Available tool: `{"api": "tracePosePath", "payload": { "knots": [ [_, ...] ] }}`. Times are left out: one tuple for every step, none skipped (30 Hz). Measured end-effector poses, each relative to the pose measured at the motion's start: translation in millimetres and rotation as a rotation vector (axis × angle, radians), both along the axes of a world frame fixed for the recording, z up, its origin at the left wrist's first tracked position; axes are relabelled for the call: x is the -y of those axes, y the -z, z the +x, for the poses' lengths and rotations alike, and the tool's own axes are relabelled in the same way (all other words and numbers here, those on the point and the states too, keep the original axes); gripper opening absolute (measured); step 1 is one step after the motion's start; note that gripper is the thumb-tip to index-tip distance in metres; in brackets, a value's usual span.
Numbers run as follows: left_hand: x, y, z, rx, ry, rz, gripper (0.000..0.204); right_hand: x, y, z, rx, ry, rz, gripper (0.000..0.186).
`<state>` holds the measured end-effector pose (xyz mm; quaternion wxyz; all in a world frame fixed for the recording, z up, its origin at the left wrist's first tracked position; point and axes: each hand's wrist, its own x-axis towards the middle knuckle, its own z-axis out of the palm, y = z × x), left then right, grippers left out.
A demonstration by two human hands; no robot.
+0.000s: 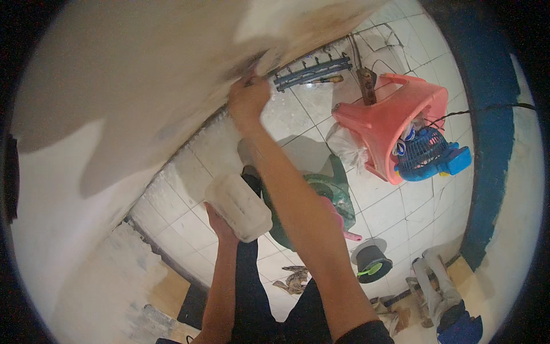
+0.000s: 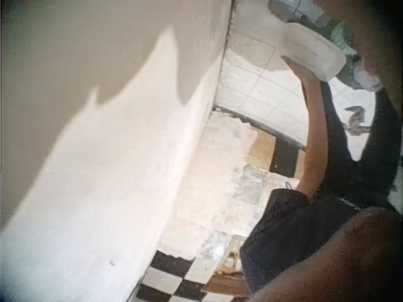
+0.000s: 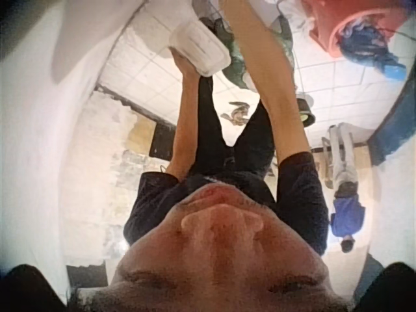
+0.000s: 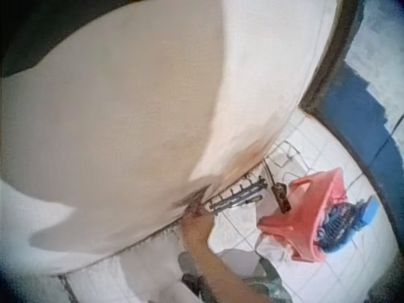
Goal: The person applies a patching compound to a damaged wall using a scraper. They scoop the white compound from a container and spread it across the wall surface to fill in cracks and holes.
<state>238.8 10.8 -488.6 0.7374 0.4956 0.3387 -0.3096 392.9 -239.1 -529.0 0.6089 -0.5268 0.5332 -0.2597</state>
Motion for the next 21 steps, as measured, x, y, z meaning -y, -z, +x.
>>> {"api": "tracePosePath", "payload": {
  "knots": [
    [-6, 3, 0, 0.004, -0.009, 0.023, 0.068, -23, -18, 8, -0.055, -0.031, -0.023, 0.022],
    [-7, 4, -3, -0.003, -0.006, 0.036, 0.068, -50, -22, 9, 0.026, -0.049, -0.042, 0.023],
    [-6, 1, -3, -0.008, -0.016, 0.037, 0.067, -73, -24, 3, 0.107, -0.074, -0.059, 0.024],
    [-9, -3, -2, -0.016, -0.037, 0.043, 0.066, -92, -33, -11, 0.153, -0.076, 0.037, 0.025],
    [-11, -6, 0, -0.018, -0.058, 0.046, 0.064, -107, -49, -21, 0.203, -0.076, 0.13, 0.027],
    [-12, -3, 1, 0.004, -0.057, 0.02, 0.064, -110, -56, -26, 0.257, -0.064, 0.216, 0.028],
    [-17, 2, -1, 0.027, -0.059, -0.004, 0.064, -102, -52, -25, 0.279, 0.018, 0.308, 0.029],
    [-17, 8, -4, 0.045, -0.051, -0.036, 0.064, -83, -39, -25, 0.301, 0.11, 0.391, 0.03],
    [-18, 13, -6, 0.028, -0.036, -0.022, 0.066, -66, -27, -24, 0.324, 0.199, 0.48, 0.031],
    [-23, 18, -7, 0.01, -0.028, 0.0, 0.068, -49, -26, -19, 0.31, 0.222, 0.618, 0.031],
    [-25, 21, -8, -0.009, -0.017, 0.017, 0.07, -27, -28, -13, 0.294, 0.248, 0.751, 0.031],
    [-24, 22, -8, -0.019, -0.012, 0.007, 0.07, -6, -28, -8, 0.325, 0.172, 0.752, 0.028],
    [-20, 23, -8, -0.027, -0.01, -0.011, 0.07, 15, -26, -1, 0.356, 0.09, 0.746, 0.025],
    [-19, 24, -7, -0.033, -0.015, -0.016, 0.07, 29, -33, 1, 0.362, -0.059, 0.679, 0.022],
    [-25, 24, -7, -0.019, -0.018, -0.022, 0.07, 36, -55, -5, 0.339, -0.318, 0.497, 0.02],
    [-28, 23, -7, -0.008, -0.016, -0.034, 0.07, 45, -82, -12, 0.313, -0.485, 0.349, 0.02],
    [-33, 23, -7, 0.005, -0.014, -0.045, 0.069, 50, -108, -20, 0.328, -0.523, 0.355, 0.022],
    [-33, 25, -7, 0.001, -0.023, -0.06, 0.07, 52, -126, -32, 0.382, -0.36, 0.449, 0.021],
    [-34, 30, -7, -0.002, -0.032, -0.075, 0.07, 53, -144, -44, 0.444, -0.19, 0.531, 0.02],
    [-33, 33, -7, -0.004, -0.038, -0.093, 0.071, 55, -151, -47, 0.501, -0.018, 0.611, 0.019],
    [-31, 32, -6, -0.005, -0.045, -0.093, 0.071, 53, -141, -46, 0.428, 0.03, 0.579, 0.019]
  ]
}}
